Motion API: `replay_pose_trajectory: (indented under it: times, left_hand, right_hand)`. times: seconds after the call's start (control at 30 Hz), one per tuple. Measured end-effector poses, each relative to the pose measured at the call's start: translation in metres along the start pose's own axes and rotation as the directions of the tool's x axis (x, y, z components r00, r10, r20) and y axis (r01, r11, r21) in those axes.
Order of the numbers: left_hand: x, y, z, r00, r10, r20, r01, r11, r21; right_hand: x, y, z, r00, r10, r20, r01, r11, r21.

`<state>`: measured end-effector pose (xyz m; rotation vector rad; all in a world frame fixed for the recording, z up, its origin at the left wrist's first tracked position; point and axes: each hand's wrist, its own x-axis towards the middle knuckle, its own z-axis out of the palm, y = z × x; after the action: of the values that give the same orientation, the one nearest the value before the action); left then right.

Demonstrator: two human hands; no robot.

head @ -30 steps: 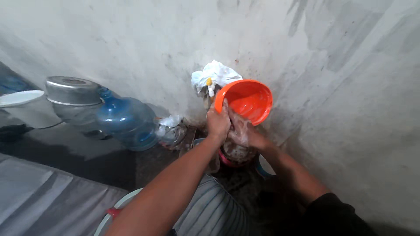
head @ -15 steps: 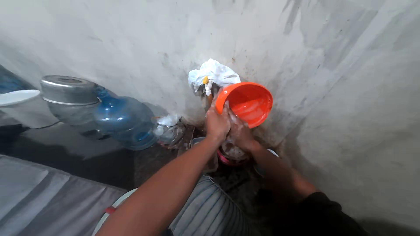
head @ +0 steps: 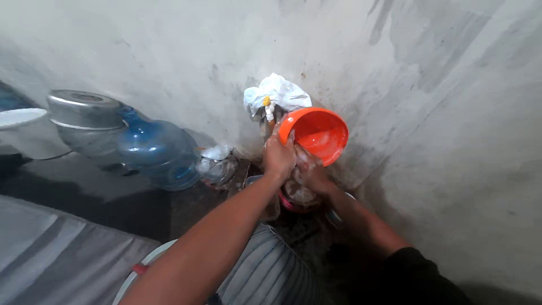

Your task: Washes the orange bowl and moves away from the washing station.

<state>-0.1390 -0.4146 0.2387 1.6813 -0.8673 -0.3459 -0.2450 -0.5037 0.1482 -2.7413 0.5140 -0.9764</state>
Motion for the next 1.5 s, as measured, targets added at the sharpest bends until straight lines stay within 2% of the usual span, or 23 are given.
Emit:
replay_pose_trajectory:
  times: [0.1,0.17,0.27,0.33,0.4,0.47,0.5,0.57,0.67,0.73,0.77,0.8,0.9,1.0,1.07,1.1,1.13,1.17,1.27,1.33,1.37,1.43,1.5]
  left_hand:
    - [0.0,-0.001,-0.017,0.999,0.039,0.031,-0.043,0.99,0.138]
    - [-0.002,0.004,-0.02,0.993,0.09,0.075,-0.104,0.97,0.22]
    - [-0.003,0.016,-0.018,0.996,0.072,0.047,-0.083,0.949,0.303]
    - [-0.001,0.018,-0.012,0.998,0.004,0.058,-0.021,0.958,0.286]
    - [-0.003,0.011,0.001,0.97,-0.108,0.219,0.051,0.966,0.252]
    - [-0.012,0.011,0.017,0.894,-0.248,0.372,0.17,0.958,0.23]
    - [-0.016,0.014,0.023,0.876,-0.289,0.386,0.222,0.952,0.209]
    - [-0.017,0.016,0.025,0.866,-0.342,0.366,0.283,0.937,0.206]
    - [-0.011,-0.004,0.021,0.89,-0.356,0.286,0.299,0.927,0.227]
    - [-0.008,-0.013,0.013,0.886,-0.381,0.266,0.323,0.916,0.237]
    - [-0.007,-0.014,0.01,0.89,-0.384,0.247,0.318,0.909,0.267]
    - [-0.007,-0.013,0.005,0.886,-0.384,0.26,0.292,0.898,0.33]
    - [-0.004,-0.011,0.0,0.9,-0.335,0.279,0.148,0.837,0.528]
    - [-0.005,-0.008,-0.002,0.893,-0.312,0.325,0.031,0.762,0.646]
    - [-0.005,-0.007,-0.001,0.903,-0.279,0.326,-0.004,0.755,0.655]
    - [-0.005,-0.008,-0.001,0.91,-0.265,0.32,-0.017,0.746,0.666]
    - [-0.006,-0.008,-0.001,0.912,-0.26,0.316,-0.025,0.736,0.676]
    - [-0.007,-0.009,-0.001,0.916,-0.252,0.311,-0.031,0.729,0.684]
    - [-0.008,-0.009,-0.002,0.917,-0.27,0.293,-0.016,0.709,0.705]
    - [-0.008,-0.009,-0.004,0.921,-0.277,0.273,0.0,0.702,0.712]
    - [-0.006,-0.01,-0.005,0.923,-0.272,0.27,-0.001,0.703,0.711]
    - [-0.004,-0.009,-0.006,0.929,-0.255,0.267,-0.017,0.693,0.721]
    - [-0.006,0.001,-0.006,0.931,-0.252,0.264,-0.036,0.658,0.752]
  right_hand:
    - [-0.01,0.067,0.003,0.987,-0.145,0.066,0.158,0.942,-0.297]
    - [-0.016,0.087,0.001,0.981,-0.187,0.06,0.196,0.915,-0.353]
    - [-0.024,0.064,-0.007,0.991,-0.098,0.096,0.118,0.964,-0.238]
    - [-0.025,0.039,-0.014,0.997,-0.05,0.058,0.058,0.985,-0.163]
    - [-0.025,0.009,-0.023,0.998,0.067,0.003,-0.066,0.992,-0.109]
    - [-0.023,-0.019,-0.031,0.954,0.299,0.038,-0.3,0.952,0.054]
    - [-0.021,-0.026,-0.031,0.937,0.343,0.062,-0.348,0.922,0.17]
    - [-0.016,-0.03,-0.03,0.933,0.302,0.197,-0.351,0.883,0.31]
    - [-0.004,-0.009,-0.031,0.877,0.084,0.474,-0.172,0.974,0.146]
    - [0.002,0.001,-0.039,0.752,-0.008,0.659,0.027,0.999,-0.018]
    - [0.002,0.007,-0.041,0.706,-0.037,0.707,0.124,0.99,-0.072]
    - [0.002,0.016,-0.041,0.698,-0.083,0.711,0.225,0.968,-0.108]
    - [0.015,0.053,-0.036,0.743,-0.204,0.637,0.439,0.867,-0.235]
    - [0.033,0.084,-0.043,0.858,-0.242,0.453,0.429,0.822,-0.374]
    - [0.032,0.083,-0.043,0.907,-0.212,0.365,0.367,0.823,-0.434]
    - [0.024,0.073,-0.039,0.898,-0.118,0.424,0.321,0.835,-0.447]
    - [0.013,0.06,-0.035,0.852,-0.021,0.523,0.277,0.865,-0.417]
    - [0.001,0.051,-0.026,0.814,0.003,0.581,0.254,0.898,-0.359]
    - [-0.019,0.023,-0.004,0.729,-0.017,0.684,0.208,0.958,-0.198]
    - [-0.02,0.011,-0.008,0.686,-0.079,0.723,0.229,0.967,-0.112]
    - [-0.021,0.011,-0.011,0.704,-0.12,0.7,0.252,0.964,-0.088]
    - [-0.023,0.024,-0.016,0.821,-0.172,0.545,0.293,0.945,-0.143]
    - [-0.021,0.039,-0.015,0.894,-0.124,0.431,0.256,0.931,-0.261]
